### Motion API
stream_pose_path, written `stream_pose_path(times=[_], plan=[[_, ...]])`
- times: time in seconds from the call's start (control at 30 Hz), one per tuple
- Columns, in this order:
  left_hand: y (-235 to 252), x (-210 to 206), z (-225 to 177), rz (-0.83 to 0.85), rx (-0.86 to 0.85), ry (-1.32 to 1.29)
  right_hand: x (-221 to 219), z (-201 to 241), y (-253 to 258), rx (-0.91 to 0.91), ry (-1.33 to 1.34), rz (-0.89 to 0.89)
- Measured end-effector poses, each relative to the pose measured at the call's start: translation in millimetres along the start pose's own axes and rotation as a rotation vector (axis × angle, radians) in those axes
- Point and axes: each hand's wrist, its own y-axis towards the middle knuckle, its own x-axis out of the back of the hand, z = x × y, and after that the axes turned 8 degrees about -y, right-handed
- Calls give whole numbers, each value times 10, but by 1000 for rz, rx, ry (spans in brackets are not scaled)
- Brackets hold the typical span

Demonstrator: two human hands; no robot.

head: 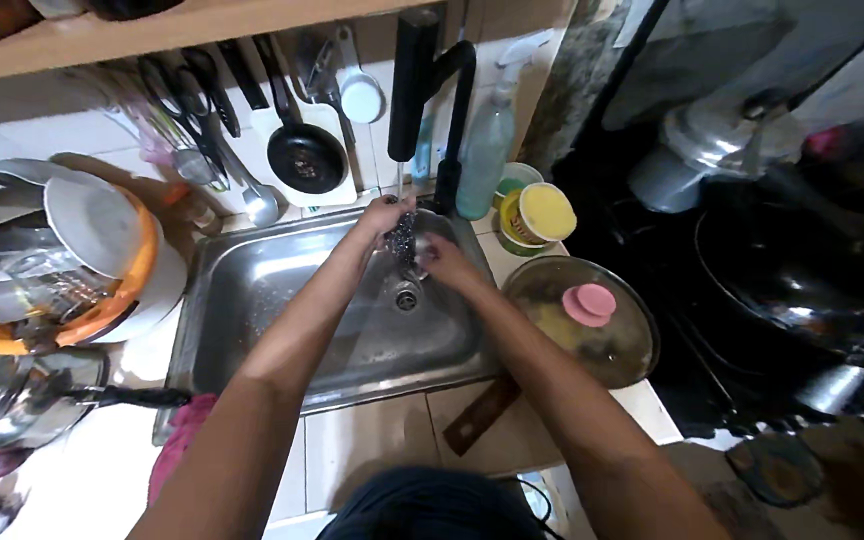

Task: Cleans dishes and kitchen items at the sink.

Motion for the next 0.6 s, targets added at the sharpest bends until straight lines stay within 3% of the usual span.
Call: stream_pose_path(times=[0.2,0.37,0.43,0.53,0.6], plan=[[-144,74,15,106,-82,-53,-204,78,477,115,153,-239],[9,307,358,-82,-58,-307,-27,240,545,10,19,-233],[116,343,657,-147,12,-159,30,381,492,25,-89,-218],[82,210,1014,-6,129,190,29,506,501,122,-204,-232],[53,21,1153,76,170,290,34,603,501,142,-235,-234]])
